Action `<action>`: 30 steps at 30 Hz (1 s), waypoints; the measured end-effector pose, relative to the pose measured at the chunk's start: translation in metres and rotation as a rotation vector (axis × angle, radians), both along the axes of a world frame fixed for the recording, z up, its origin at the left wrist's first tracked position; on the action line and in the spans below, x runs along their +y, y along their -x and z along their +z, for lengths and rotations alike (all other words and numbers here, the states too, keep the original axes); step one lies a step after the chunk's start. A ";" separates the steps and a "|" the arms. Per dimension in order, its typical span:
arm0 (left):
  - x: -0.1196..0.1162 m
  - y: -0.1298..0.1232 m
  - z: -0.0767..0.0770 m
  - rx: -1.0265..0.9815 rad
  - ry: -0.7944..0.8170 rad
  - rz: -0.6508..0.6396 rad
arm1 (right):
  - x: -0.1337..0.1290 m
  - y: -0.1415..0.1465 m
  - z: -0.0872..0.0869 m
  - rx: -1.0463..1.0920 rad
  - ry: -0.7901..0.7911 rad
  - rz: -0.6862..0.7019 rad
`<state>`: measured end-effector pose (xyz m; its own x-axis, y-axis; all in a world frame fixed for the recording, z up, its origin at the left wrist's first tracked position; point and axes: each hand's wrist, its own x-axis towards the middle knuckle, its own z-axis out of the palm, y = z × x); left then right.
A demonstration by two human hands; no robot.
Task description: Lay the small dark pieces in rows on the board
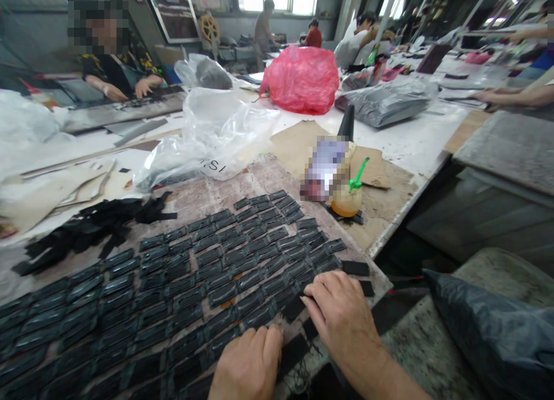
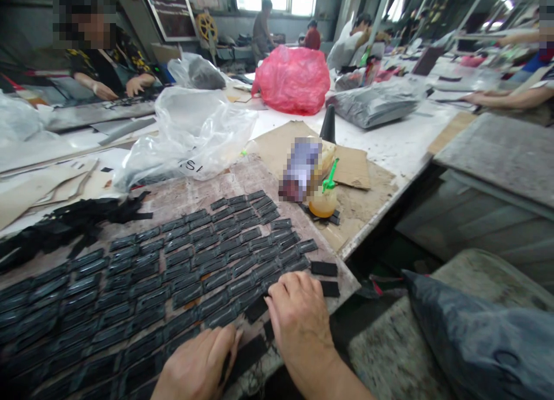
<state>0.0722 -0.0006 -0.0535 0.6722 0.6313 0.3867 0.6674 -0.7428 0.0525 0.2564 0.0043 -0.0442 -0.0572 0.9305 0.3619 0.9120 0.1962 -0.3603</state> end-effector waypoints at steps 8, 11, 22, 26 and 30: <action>0.002 -0.004 0.001 -0.042 -0.070 0.026 | 0.001 0.000 -0.001 0.002 0.018 0.003; -0.001 -0.003 0.004 -0.014 -0.035 0.073 | 0.002 0.000 0.001 -0.002 0.035 0.026; -0.008 -0.006 0.010 -0.013 0.074 0.242 | 0.005 0.000 0.001 -0.032 0.027 0.032; -0.010 -0.003 0.010 0.015 0.027 0.213 | 0.006 0.001 0.002 -0.057 0.013 0.033; -0.011 -0.003 0.012 0.086 0.035 0.115 | 0.006 0.000 0.003 -0.066 0.014 0.058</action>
